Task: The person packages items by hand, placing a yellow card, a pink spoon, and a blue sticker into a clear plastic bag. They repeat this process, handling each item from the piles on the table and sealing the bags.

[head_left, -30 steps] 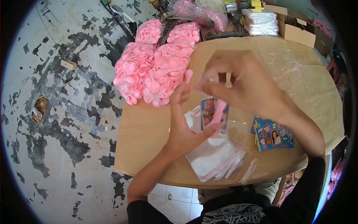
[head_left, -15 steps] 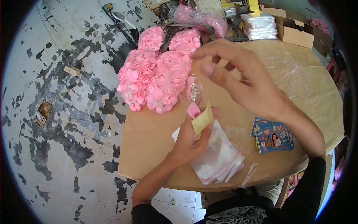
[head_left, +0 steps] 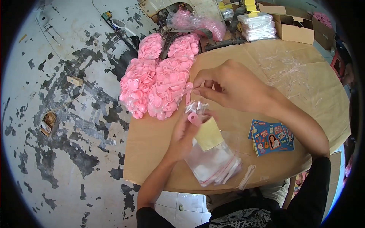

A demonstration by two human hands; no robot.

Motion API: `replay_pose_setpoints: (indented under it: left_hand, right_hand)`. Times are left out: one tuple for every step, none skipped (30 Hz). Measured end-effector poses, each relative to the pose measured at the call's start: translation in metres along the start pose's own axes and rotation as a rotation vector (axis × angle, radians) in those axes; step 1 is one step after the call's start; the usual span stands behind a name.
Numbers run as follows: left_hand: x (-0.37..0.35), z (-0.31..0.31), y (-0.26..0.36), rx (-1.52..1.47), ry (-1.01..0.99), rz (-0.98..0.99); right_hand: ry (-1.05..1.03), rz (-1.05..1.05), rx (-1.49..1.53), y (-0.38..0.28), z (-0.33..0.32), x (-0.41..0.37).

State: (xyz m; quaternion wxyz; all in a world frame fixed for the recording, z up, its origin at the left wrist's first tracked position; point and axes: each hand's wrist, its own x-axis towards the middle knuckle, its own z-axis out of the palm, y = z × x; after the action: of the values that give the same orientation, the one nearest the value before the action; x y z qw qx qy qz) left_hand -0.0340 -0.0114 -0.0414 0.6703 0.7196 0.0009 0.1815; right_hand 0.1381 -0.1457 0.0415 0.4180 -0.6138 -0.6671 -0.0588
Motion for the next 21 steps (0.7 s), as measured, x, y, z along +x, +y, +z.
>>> replay_pose_setpoints:
  left_hand:
    - [0.005,-0.003,0.003,0.012,0.055,0.015]
    - [0.008,-0.004,0.010,0.035,0.058,0.032]
    - [0.011,-0.004,0.019,0.056,0.062,0.052]
    - [0.014,-0.003,0.029,0.076,0.065,0.073]
    - [0.018,0.002,0.041,0.095,0.074,0.091]
    - [0.023,0.004,0.052,0.137,0.065,0.087]
    - [0.029,0.007,0.064,0.180,0.059,0.083]
    - [0.031,0.009,0.072,0.225,0.055,0.081]
    - [0.033,0.011,0.078,0.241,0.095,0.080]
    - [0.036,0.015,0.083,0.257,0.133,0.083]
    - [0.039,0.019,0.086,0.241,0.142,0.089]
    - [0.043,0.023,0.089,0.225,0.150,0.096]
    - [0.045,0.027,0.090,0.180,0.129,0.102]
    - [0.047,0.030,0.090,0.133,0.106,0.105]
    - [0.051,0.031,0.089,0.206,0.076,0.141]
    - [0.055,0.031,0.088,0.276,0.047,0.174]
    - [0.059,0.031,0.087,0.341,0.021,0.205]
    - [0.061,0.032,0.088,0.414,0.017,0.217]
    - [0.064,0.031,0.092,0.486,0.014,0.228]
    - [0.065,0.031,0.094,0.558,0.011,0.236]
    - [0.064,0.030,0.096,0.573,-0.011,0.208]
  right_hand:
    - [-0.009,-0.003,-0.032,0.001,-0.001,0.000]
    - [0.013,0.005,-0.032,0.001,-0.003,0.000]
    - [0.033,0.013,-0.033,-0.001,-0.004,0.000]
    - [0.052,0.020,-0.036,-0.002,-0.007,0.000]
    - [0.076,0.015,-0.010,-0.003,-0.011,0.001]
    - [0.099,0.010,0.019,-0.003,-0.014,0.001]
    - [0.120,0.002,0.048,-0.004,-0.018,0.002]
    - [0.156,-0.011,0.038,-0.005,-0.021,0.003]
    - [0.194,-0.026,0.028,-0.006,-0.025,0.003]
    - [0.235,-0.042,0.015,-0.007,-0.029,0.003]
    - [0.311,-0.101,-0.041,-0.007,-0.032,0.004]
    - [0.387,-0.160,-0.098,-0.006,-0.033,0.004]
    - [0.464,-0.217,-0.153,-0.006,-0.034,0.004]
    - [0.443,-0.263,-0.170,-0.007,-0.036,0.003]
    - [0.420,-0.307,-0.188,-0.008,-0.037,0.002]
    - [0.393,-0.346,-0.205,-0.009,-0.040,0.002]
    - [0.379,-0.356,-0.253,-0.009,-0.043,0.002]
    - [0.361,-0.363,-0.298,-0.009,-0.046,0.002]
    - [0.342,-0.369,-0.341,-0.009,-0.047,0.002]
    - [0.326,-0.372,-0.364,-0.008,-0.048,0.001]
    - [0.310,-0.373,-0.386,-0.006,-0.047,0.001]
